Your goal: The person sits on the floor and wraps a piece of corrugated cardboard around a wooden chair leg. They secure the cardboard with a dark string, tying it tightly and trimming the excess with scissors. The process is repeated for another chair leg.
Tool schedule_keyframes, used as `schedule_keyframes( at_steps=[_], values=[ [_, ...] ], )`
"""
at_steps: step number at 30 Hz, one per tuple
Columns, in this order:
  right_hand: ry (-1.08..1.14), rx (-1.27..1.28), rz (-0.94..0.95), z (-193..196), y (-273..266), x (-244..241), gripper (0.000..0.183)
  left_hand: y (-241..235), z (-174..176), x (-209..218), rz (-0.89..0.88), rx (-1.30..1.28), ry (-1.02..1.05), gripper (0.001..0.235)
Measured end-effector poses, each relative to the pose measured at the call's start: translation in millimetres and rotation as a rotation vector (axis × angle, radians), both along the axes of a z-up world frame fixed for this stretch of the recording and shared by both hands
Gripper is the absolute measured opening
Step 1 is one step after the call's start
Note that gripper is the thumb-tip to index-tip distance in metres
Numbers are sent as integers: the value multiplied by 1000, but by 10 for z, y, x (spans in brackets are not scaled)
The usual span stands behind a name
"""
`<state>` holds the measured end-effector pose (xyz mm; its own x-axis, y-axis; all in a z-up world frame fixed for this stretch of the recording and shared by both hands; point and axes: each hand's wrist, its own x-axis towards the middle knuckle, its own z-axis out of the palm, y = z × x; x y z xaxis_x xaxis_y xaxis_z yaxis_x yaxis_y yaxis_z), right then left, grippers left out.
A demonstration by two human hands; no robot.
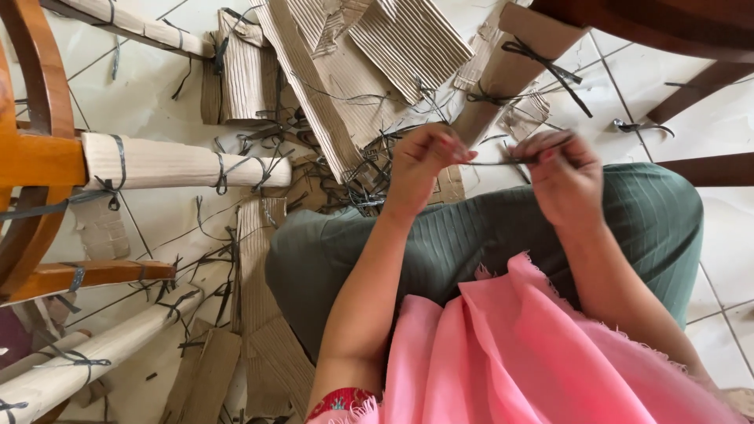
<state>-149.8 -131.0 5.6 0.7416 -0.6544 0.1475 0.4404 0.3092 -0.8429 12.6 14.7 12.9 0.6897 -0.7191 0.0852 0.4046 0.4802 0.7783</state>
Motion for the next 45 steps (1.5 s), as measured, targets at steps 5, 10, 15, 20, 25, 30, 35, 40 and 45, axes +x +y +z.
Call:
schedule_keyframes(
  at_steps=[5, 10, 15, 20, 25, 30, 35, 40, 45],
  values=[
    [-141, 419, 111, -234, -372, -230, 10, 60, 52, 201, 67, -30, 294, 22],
    [29, 321, 195, 78, -331, -144, 20, 20, -89, 312, 183, 3, 286, 23],
    [160, 202, 204, -214, -376, -198, 13, 62, -43, 394, 311, 135, 277, 25],
    [384, -70, 219, -92, -355, -208, 11, 73, -124, 367, 281, 200, 242, 26],
    [1109, -584, 462, 308, -199, -149, 38, -27, -199, 206, 180, 318, 202, 26],
    [882, -782, 270, -226, -537, -276, 11, -82, -342, 223, 204, 382, 179, 19],
    [1369, -699, 92, -158, -772, -254, 17, -134, -322, 295, 99, 617, 119, 15],
    [1435, -895, -151, -401, -1065, -417, 26, -144, -282, 304, 30, 778, 70, 24],
    [1300, -1089, -419, -364, -1152, -535, 20, -138, -203, 306, 4, 898, -70, 28]
  ],
)
